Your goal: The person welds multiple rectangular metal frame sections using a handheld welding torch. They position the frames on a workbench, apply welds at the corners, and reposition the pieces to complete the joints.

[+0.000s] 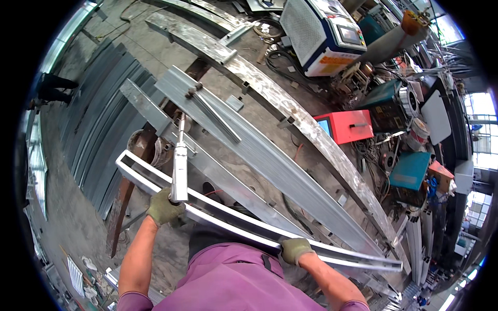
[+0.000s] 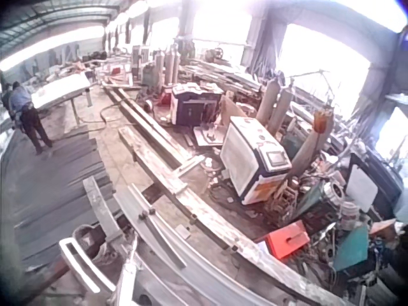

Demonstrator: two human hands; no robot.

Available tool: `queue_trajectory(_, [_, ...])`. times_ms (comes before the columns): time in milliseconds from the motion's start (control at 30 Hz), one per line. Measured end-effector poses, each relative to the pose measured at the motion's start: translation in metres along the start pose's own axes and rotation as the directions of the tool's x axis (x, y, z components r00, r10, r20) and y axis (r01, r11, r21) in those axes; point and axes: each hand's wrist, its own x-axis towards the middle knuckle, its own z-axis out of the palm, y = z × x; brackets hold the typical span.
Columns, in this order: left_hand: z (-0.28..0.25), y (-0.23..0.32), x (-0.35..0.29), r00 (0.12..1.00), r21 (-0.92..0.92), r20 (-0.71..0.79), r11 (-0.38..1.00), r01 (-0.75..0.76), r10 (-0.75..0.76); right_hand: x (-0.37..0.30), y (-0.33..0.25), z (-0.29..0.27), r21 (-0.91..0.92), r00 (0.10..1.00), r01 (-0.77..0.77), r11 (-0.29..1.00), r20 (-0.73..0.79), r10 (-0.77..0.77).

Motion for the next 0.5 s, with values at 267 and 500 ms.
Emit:
queue_trajectory(267, [0.038, -0.029, -0.038, 0.972, -0.01, 0.057, 0.973, 0.23, -0.229, 0.023, 0.006, -0.016, -0.093, 1.0, 0.01, 0.996, 0.03, -0.008])
queue_trajectory(500, [0.06, -0.036, -0.063, 0.935, -0.066, 0.032, 0.933, 0.354, -0.353, 0.061, 0.017, -0.037, -0.272, 0.997, 0.066, 0.96, 0.051, -0.054])
